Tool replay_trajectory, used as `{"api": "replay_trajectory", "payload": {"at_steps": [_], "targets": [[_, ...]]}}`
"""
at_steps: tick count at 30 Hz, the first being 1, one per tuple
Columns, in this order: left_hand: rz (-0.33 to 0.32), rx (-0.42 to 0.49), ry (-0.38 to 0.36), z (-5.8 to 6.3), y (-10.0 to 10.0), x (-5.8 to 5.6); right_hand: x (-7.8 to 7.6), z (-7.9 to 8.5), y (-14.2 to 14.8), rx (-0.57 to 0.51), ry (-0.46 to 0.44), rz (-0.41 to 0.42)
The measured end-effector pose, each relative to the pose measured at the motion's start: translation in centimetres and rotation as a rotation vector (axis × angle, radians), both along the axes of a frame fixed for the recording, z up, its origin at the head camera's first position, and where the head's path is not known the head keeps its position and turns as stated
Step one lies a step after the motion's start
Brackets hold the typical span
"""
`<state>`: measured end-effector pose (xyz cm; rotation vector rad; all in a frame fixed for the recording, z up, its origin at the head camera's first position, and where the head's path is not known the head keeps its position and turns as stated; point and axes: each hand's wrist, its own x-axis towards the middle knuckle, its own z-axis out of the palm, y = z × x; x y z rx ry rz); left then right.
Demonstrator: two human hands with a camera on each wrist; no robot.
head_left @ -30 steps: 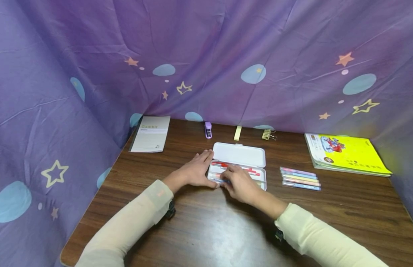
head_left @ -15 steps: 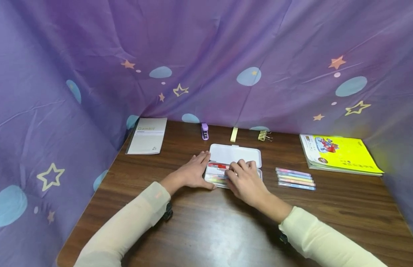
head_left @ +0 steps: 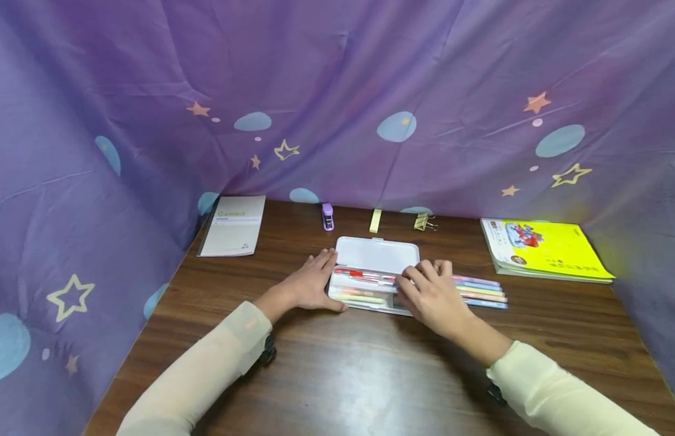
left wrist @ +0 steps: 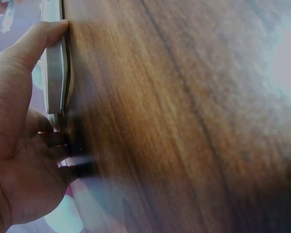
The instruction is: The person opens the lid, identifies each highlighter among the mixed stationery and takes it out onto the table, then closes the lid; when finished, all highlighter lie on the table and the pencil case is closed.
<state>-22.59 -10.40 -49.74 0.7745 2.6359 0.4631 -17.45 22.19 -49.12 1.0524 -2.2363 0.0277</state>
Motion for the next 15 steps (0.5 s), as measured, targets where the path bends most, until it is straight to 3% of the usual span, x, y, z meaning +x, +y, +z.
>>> {"api": "replay_trajectory", "payload": {"at_steps": [7, 15], "targets": [[-0.003, 0.011, -0.018, 0.2, -0.1, 0.3, 0.3, -0.6, 4.9, -0.068, -0.067, -0.076], [-0.009, -0.014, -0.007, 0.0, -0.3, -0.2, 0.7, -1.6, 9.2, -0.149, -0.013, -0.124]]}}
